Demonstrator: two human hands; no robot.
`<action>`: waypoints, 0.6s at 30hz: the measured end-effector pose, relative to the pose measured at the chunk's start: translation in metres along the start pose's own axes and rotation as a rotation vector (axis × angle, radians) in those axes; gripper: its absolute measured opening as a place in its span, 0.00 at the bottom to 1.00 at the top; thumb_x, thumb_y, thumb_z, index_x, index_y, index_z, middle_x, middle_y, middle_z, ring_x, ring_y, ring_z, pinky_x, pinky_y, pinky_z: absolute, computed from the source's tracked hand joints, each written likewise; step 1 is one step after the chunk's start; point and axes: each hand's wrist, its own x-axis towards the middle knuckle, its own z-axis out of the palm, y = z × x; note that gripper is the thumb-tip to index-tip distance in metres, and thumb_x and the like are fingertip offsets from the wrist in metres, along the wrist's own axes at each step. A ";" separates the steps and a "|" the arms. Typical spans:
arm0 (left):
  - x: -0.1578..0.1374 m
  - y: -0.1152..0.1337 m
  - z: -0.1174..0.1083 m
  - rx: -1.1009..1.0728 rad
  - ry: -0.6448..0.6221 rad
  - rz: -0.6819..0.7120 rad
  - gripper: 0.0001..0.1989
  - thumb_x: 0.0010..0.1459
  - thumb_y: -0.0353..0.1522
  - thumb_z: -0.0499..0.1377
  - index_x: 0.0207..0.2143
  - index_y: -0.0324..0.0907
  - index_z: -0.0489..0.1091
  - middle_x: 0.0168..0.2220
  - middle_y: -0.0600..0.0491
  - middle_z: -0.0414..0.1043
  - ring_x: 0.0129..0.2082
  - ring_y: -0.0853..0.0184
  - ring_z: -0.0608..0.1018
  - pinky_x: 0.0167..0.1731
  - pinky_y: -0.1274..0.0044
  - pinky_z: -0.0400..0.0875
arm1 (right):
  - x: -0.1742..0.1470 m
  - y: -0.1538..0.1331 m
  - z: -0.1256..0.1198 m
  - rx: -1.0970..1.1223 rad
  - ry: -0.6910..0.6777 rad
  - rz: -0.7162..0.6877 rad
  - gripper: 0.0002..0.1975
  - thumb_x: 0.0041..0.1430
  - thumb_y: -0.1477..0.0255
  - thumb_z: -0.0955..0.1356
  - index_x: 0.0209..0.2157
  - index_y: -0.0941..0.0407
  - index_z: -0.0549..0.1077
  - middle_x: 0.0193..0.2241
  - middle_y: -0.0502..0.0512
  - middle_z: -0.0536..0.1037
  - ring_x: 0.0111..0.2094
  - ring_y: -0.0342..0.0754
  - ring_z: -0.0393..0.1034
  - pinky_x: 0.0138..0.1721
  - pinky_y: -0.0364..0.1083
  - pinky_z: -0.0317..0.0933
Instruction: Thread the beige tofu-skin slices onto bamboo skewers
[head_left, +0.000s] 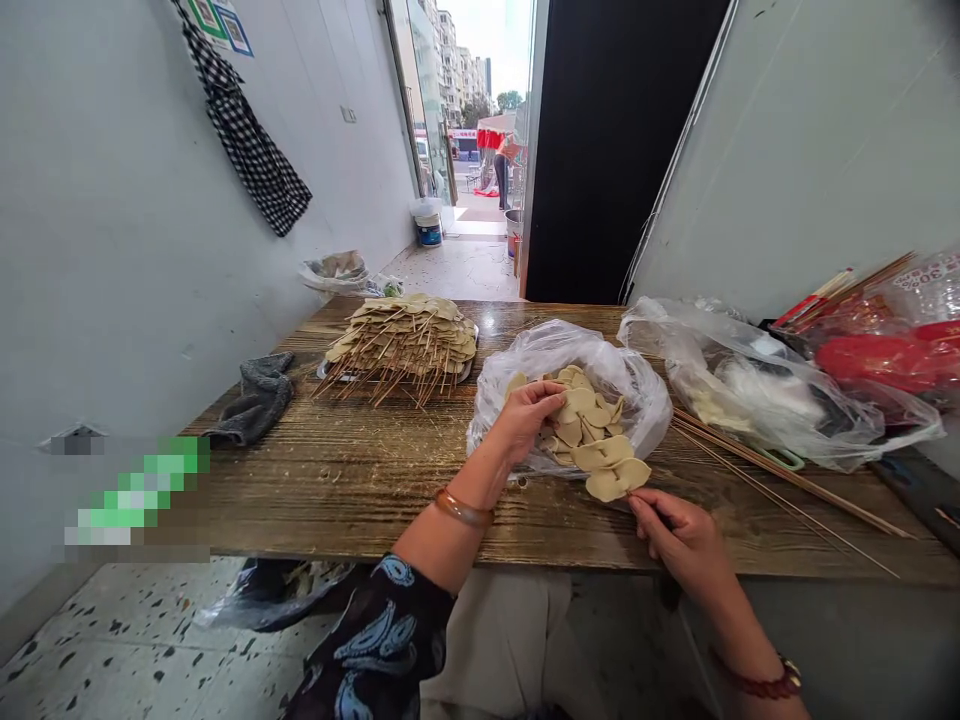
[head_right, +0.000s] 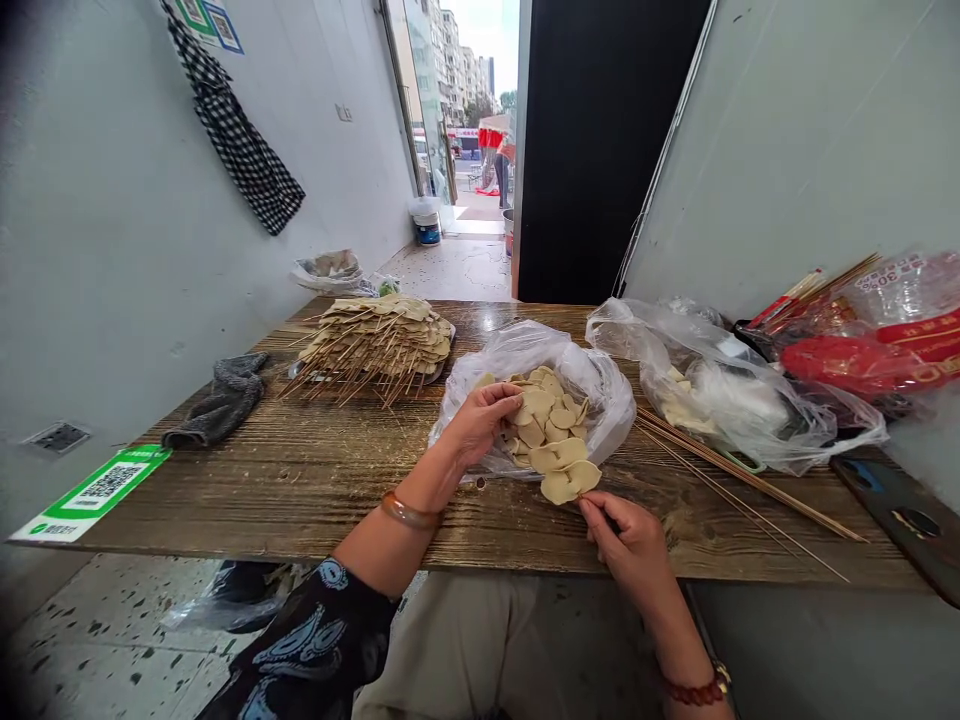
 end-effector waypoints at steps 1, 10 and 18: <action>0.000 -0.001 0.000 -0.009 -0.006 -0.003 0.18 0.38 0.38 0.70 0.30 0.37 0.73 0.23 0.57 0.68 0.21 0.77 0.68 0.20 0.83 0.60 | 0.000 0.000 0.000 -0.001 0.000 -0.004 0.18 0.61 0.59 0.64 0.37 0.60 0.76 0.19 0.48 0.69 0.15 0.41 0.62 0.18 0.41 0.57; -0.002 -0.002 0.009 0.019 -0.016 0.006 0.18 0.37 0.37 0.70 0.30 0.36 0.73 0.23 0.56 0.70 0.20 0.77 0.68 0.21 0.82 0.60 | 0.001 -0.004 0.001 -0.040 0.025 -0.032 0.17 0.62 0.60 0.63 0.35 0.58 0.76 0.18 0.48 0.69 0.15 0.41 0.62 0.18 0.41 0.58; 0.000 -0.002 0.008 0.214 0.014 0.129 0.14 0.44 0.35 0.66 0.32 0.36 0.72 0.23 0.56 0.69 0.21 0.77 0.66 0.22 0.82 0.60 | 0.002 -0.008 0.002 -0.061 0.026 0.000 0.18 0.63 0.60 0.62 0.36 0.58 0.76 0.19 0.48 0.69 0.15 0.41 0.63 0.19 0.41 0.58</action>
